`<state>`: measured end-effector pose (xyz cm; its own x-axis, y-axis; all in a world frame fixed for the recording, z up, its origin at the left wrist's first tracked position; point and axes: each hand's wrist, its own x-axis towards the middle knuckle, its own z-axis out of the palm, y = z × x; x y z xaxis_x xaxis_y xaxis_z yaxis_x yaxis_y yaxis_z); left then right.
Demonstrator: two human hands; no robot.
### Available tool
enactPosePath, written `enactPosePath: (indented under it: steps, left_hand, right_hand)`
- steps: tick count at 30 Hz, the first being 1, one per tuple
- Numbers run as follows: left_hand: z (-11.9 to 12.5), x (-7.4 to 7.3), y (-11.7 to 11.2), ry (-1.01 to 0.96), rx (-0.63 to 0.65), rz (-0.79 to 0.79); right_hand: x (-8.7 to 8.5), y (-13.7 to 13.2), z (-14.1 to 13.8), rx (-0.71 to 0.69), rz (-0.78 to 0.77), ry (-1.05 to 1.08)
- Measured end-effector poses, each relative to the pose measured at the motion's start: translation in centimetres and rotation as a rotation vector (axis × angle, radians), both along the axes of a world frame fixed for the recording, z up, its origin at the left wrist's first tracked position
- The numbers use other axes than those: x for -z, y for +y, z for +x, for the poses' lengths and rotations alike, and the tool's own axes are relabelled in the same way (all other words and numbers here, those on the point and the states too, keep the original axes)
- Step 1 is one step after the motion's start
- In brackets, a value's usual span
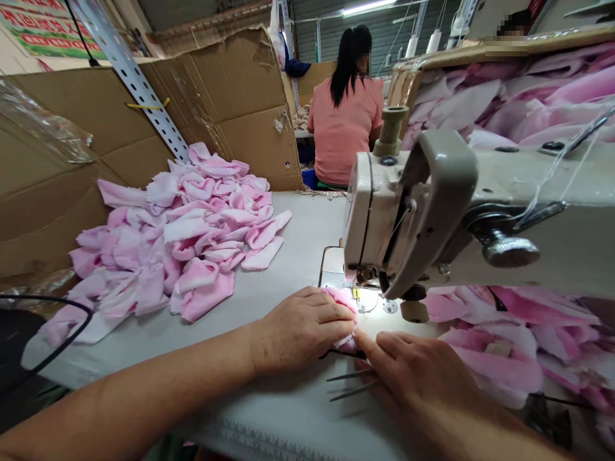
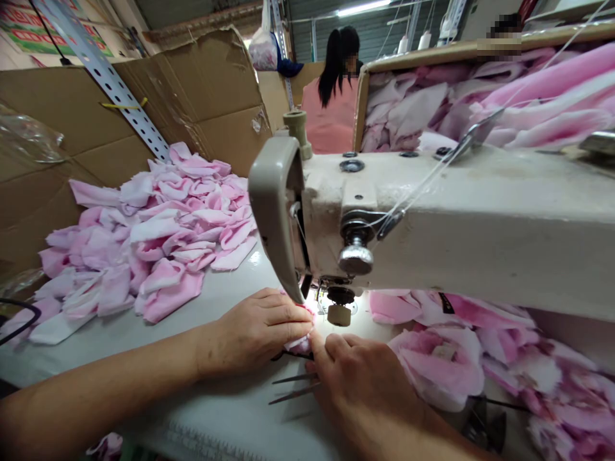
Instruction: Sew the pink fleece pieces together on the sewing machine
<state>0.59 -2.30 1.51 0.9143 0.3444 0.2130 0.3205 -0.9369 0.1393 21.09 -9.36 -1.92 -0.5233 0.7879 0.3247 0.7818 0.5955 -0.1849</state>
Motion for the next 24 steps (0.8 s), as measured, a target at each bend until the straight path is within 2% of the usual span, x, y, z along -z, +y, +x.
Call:
enactPosePath:
  steps: [9, 16, 24]
  left_hand:
    - [-0.16, 0.85, -0.41, -0.096, -0.041, 0.014]
    - [-0.46, 0.31, -0.29, -0.109, -0.059, -0.121]
    - [-0.16, -0.02, -0.49, -0.017, -0.037, -0.059]
  right_hand:
    - [-0.02, -0.08, -0.13, 0.011, 0.006, 0.004]
    - [-0.25, 0.14, -0.33, 0.039, 0.050, -0.006]
    - [-0.41, 0.12, -0.30, 0.029, 0.026, -0.070]
